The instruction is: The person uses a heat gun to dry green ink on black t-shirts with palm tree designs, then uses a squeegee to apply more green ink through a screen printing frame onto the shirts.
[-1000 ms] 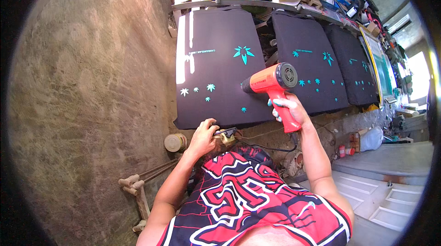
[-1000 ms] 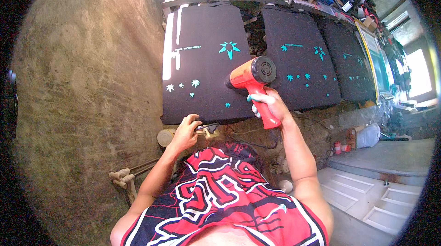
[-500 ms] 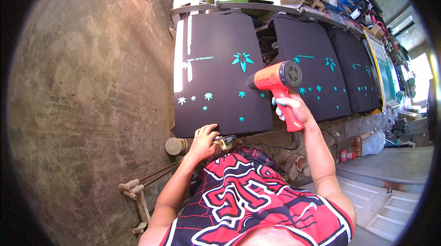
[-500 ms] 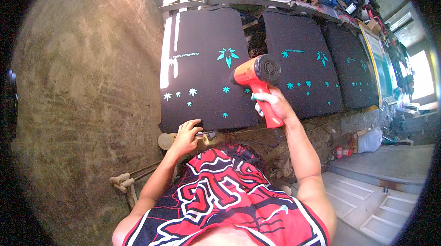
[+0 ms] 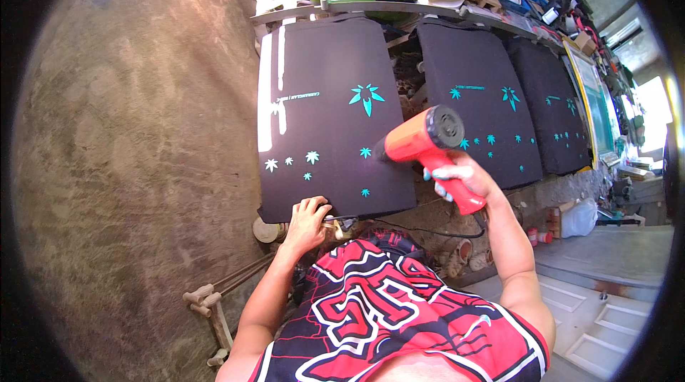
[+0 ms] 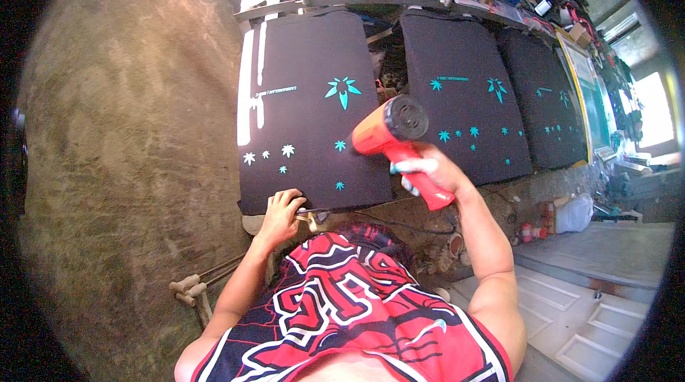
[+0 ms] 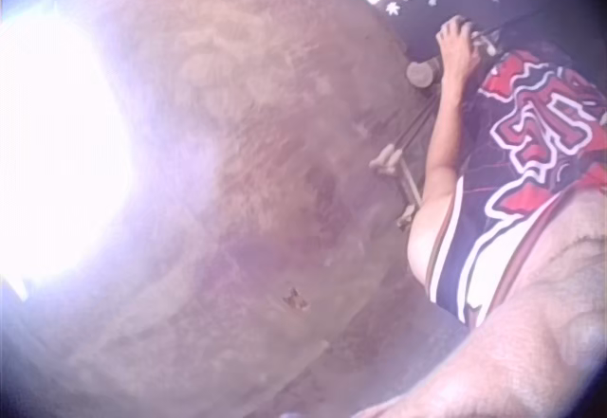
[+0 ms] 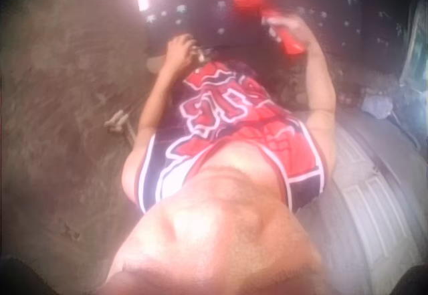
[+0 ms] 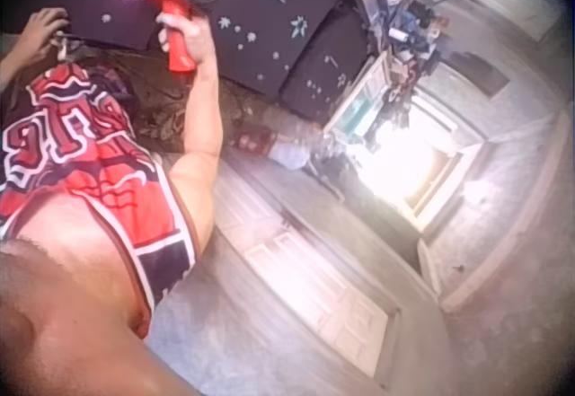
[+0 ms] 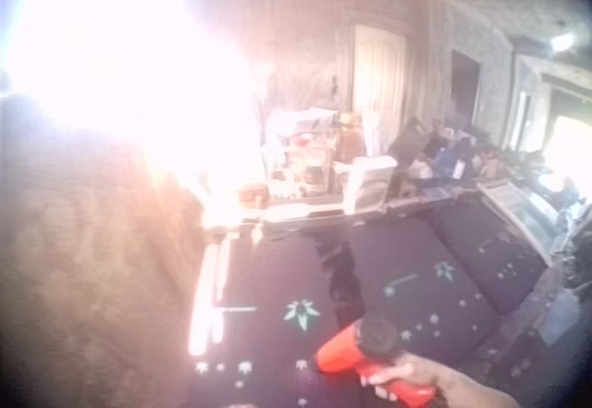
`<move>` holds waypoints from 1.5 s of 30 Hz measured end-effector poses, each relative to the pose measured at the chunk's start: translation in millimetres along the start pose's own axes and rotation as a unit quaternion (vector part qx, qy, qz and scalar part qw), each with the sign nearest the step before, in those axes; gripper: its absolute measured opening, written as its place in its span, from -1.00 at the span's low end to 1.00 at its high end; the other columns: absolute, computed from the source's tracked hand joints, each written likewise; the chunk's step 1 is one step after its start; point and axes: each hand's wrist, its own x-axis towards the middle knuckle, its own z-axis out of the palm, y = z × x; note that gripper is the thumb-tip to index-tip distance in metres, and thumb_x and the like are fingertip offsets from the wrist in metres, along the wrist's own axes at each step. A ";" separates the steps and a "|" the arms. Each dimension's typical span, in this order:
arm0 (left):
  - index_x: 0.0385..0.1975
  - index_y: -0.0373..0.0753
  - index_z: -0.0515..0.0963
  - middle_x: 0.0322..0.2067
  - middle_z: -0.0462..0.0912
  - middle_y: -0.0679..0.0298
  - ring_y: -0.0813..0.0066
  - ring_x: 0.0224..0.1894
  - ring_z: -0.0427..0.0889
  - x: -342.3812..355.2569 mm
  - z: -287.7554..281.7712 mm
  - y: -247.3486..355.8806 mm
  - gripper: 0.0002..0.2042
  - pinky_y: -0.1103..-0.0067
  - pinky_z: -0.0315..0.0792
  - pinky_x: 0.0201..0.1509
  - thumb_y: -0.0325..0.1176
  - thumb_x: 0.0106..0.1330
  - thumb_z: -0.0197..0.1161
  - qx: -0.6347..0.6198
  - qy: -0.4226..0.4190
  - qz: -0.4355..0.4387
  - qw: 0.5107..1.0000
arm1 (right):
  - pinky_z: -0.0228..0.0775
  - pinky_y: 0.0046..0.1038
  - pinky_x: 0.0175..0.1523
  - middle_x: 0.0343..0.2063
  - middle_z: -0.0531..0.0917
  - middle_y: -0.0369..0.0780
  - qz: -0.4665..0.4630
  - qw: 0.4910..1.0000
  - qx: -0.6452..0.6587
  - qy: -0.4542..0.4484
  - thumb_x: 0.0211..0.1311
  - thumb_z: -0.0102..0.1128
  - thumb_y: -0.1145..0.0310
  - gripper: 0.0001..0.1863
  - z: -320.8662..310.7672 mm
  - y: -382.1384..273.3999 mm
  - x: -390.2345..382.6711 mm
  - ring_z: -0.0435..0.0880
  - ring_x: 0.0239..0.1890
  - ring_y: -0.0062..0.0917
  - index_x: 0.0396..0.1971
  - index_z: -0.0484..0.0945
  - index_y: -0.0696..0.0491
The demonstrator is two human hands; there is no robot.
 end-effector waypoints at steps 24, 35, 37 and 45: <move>0.36 -0.29 0.33 0.13 0.54 0.09 0.14 0.20 0.48 -5.0 14.5 2.2 -0.39 0.23 0.28 0.27 -0.34 0.28 0.25 0.016 0.039 -0.032 0.999 | 0.56 -0.57 -0.43 -0.45 0.61 -0.29 -0.120 0.992 -0.018 -0.044 0.28 0.33 0.19 -0.67 -29.1 -83.3 119.7 0.66 -0.46 -0.64 -0.19 0.57 0.15; 0.38 -0.25 0.34 0.12 0.56 0.11 0.13 0.22 0.47 -9.0 22.5 4.9 -0.39 0.23 0.23 0.33 -0.22 0.34 0.26 -0.003 0.065 -0.069 0.995 | 0.58 -0.57 -0.47 -0.39 0.67 -0.24 -0.056 0.992 -0.095 -0.060 0.23 0.36 0.23 -0.65 -29.5 -109.9 133.7 0.67 -0.53 -0.61 -0.16 0.55 0.18; 0.37 -0.25 0.35 0.11 0.57 0.12 0.13 0.22 0.47 -8.9 21.2 6.6 -0.40 0.23 0.23 0.33 -0.22 0.34 0.26 -0.003 0.066 -0.071 0.995 | 0.57 -0.59 -0.51 -0.40 0.66 -0.24 0.005 0.994 -0.103 -0.026 0.24 0.36 0.25 -0.65 -37.0 -112.8 133.9 0.67 -0.53 -0.61 -0.15 0.56 0.19; 0.36 -0.25 0.36 0.10 0.57 0.12 0.14 0.20 0.49 -3.4 17.6 16.1 -0.39 0.23 0.25 0.32 -0.22 0.31 0.29 0.012 0.065 -0.088 0.994 | 0.59 -0.57 -0.44 -0.38 0.65 -0.26 -0.015 0.993 -0.098 -0.068 0.19 0.35 0.28 -0.67 -48.6 -112.4 138.8 0.67 -0.45 -0.63 -0.14 0.57 0.17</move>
